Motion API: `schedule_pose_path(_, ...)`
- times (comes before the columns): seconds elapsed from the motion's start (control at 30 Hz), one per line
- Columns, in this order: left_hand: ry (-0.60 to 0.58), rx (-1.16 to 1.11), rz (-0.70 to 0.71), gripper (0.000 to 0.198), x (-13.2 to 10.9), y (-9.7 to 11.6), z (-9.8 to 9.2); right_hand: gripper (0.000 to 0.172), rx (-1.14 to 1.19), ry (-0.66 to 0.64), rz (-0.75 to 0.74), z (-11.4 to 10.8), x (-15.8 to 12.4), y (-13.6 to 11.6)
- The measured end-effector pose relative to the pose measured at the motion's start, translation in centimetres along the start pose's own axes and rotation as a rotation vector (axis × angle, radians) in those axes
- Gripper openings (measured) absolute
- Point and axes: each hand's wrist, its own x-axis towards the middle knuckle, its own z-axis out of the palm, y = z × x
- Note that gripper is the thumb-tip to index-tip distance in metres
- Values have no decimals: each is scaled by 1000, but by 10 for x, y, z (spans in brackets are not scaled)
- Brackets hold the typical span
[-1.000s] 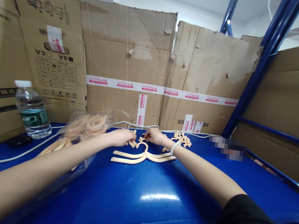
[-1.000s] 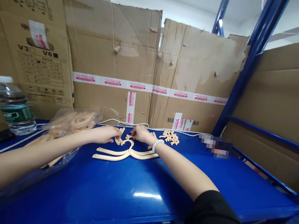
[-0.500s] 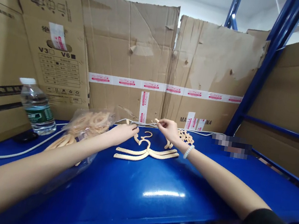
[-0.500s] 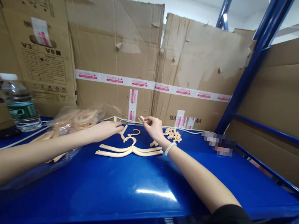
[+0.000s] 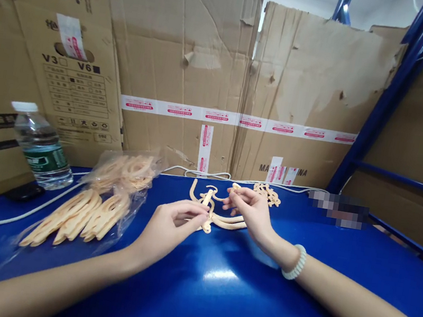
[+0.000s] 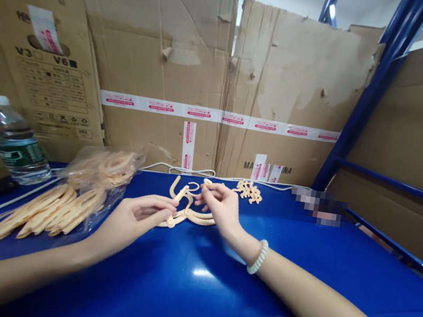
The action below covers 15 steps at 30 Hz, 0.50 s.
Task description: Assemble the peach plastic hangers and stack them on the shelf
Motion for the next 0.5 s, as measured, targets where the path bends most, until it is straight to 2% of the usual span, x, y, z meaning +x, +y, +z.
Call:
schedule_pose_path(0.17, 30, -99, -104, 18, -2, -16, 3, 25, 204, -92, 160, 3, -15, 3)
schedule_pose_path(0.23, 58, -188, -153, 32, -4, -18, 4, 25, 304, -148, 226, 3, -21, 3)
schedule_pose_path(0.33, 118, -318, -176, 65, -6, -19, 6, 27, 319, -197, 256, 5, -29, 3)
schedule_pose_path(0.37, 113, -325, -178, 66, -7, -20, 6, 28, 308, -198, 258, 5, -31, 3)
schedule_pose_path(0.5, 45, -255, -208, 30, -11, -21, 5, 41, 354, -191, 257, 7, -37, 5)
